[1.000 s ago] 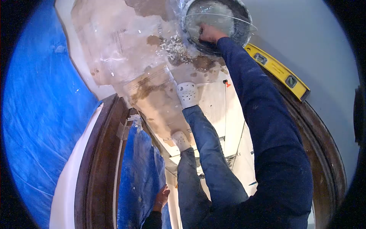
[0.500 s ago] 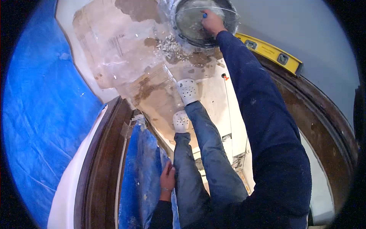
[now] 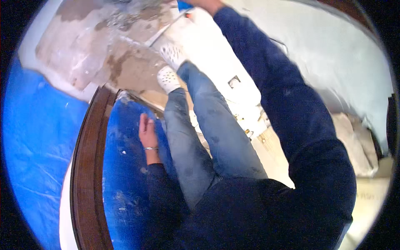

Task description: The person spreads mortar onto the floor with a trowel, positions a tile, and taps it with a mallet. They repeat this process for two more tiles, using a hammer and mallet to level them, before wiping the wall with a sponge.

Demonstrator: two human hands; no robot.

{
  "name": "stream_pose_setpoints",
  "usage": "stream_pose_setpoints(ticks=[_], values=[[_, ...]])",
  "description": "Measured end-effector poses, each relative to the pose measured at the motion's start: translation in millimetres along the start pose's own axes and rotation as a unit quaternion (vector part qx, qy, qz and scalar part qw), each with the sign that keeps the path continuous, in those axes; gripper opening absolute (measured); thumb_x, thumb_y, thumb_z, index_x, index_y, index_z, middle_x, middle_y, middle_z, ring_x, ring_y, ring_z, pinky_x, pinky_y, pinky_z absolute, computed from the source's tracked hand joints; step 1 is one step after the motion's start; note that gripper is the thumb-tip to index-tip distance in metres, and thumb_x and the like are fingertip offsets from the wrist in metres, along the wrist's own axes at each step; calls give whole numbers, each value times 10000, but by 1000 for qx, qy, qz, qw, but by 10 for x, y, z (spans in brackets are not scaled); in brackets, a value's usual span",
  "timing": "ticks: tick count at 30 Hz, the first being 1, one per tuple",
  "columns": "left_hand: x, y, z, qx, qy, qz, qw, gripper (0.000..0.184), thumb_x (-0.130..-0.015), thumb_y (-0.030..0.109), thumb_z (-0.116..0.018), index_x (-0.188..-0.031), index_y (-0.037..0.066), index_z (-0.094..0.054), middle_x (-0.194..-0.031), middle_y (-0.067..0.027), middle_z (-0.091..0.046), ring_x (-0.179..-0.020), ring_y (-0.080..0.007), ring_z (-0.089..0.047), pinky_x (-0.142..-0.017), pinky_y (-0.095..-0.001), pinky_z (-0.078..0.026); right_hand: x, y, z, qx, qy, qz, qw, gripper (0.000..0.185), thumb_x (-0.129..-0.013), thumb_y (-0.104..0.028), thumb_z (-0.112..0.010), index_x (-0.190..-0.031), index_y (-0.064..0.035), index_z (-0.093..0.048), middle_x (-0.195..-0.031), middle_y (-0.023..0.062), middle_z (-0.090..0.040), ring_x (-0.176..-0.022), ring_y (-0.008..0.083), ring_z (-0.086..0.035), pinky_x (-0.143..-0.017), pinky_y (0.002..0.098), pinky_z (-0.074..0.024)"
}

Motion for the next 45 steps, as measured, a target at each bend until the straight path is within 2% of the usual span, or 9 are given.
stream_pose_setpoints(ticks=[4, 10, 13, 17, 20, 23, 27, 32, 45], values=[[33, 113, -85, -24, 13, 39, 999, 533, -925, 125, -578, -1418, 13, -410, -1408, -117, -481, -1203, -179, -508, -932, -267, -420, 1833, 1090, 201, -218, 42, -172, 960, 355, -755, -244, -783, -979, -52, -585, -846, 18, -596, -743, 90, -575, -645, 241, -480], [-393, 180, -145, -28, -26, -62, 997, 565, -918, 89, -579, -1433, -10, -369, -1440, -168, -436, -1249, -204, -479, -944, -271, -425, 4647, 2534, 143, -341, 96, -375, 857, 439, -800, -140, -571, -1212, -24, -475, -963, 81, -523, -806, 153, -557, -680, 293, -493], [-678, 554, -506, -163, -76, -184, 966, 557, -924, 97, -574, -1428, -20, -369, -1450, -179, -419, -1299, -227, -440, -1001, -301, -409, 5737, 3221, 13, -236, 204, -476, 822, 634, -707, -100, -669, -1290, -71, -421, -1007, 135, -556, -793, 215, -606, -645, 336, -532], [163, 1764, -2200, -177, -168, -526, 815, 493, -939, 85, -560, -1398, -25, -415, -1420, -195, -453, -1343, -288, -392, -1068, -385, -358, 6698, 3763, -250, -174, 303, -609, 712, 743, -698, -171, -787, -1298, 5, -387, -1003, 171, -616, -732, 215, -660, -509, 333, -559], [1403, 2092, -3426, -224, -188, -810, 508, 497, -903, 45, -593, -1374, -26, -451, -1413, -215, -457, -1327, -339, -417, -1081, -418, -342, 7331, 4731, -926, -286, 360, -591, 663, 509, -747, -220, -747, -1145, 30, -552, -905, 134, -646, -712, 210, -663, -516, 331, -566], [2275, 1755, -4393, -180, -210, -910, 311, 481, -872, 39, -640, -1335, -5, -514, -1406, -219, -464, -1311, -346, -442, -1073, -427, -347, 7603, 5491, -1589, -355, 434, -572, 598, 461, -808, -280, -686, -1148, 15, -587, -921, 115, -651, -712, 222, -661, -545, 357, -586], [2861, 1042, -5314, -167, -180, -951, 190, 470, -869, 59, -664, -1319, 10, -538, -1403, -221, -467, -1330, -329, -424, -1079, -404, -338, 7780, 6735, -2388, -448, 532, -529, 485, 373, -859, -278, -638, -1091, 11, -593, -953, 128, -642, -780, 239, -661, -583, 390, -598], [2901, 462, -6026, -229, -136, -938, 224, 593, -908, 176, -650, -1426, 26, -403, -1484, -198, -371, -1392, -283, -334, -1120, -365, -255, 7849, 8047, -2724, -517, 642, -440, 356, 348, -906, -294, -603, -1138, -37, -580, -947, 90, -623, -810, 222, -633, -559, 412, -578], [2661, 801, -6147, -485, -105, -823, 276, 675, -935, 195, -578, -1487, 5, -239, -1565, -153, -208, -1453, -242, -170, -1164, -355, -123, 8349, 10555, -2205, -320, 758, -495, 279, 353, -857, -304, -598, -1028, 2, -642, -961, 199, -665, -847, 361, -639, -709, 434, -523]])
Point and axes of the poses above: each hand's wrist, its own x-axis away from the middle knuckle, its own z-axis out of the back of the hand, y = z × x, the point moved 3 cm from there along -x, towards the middle knuckle
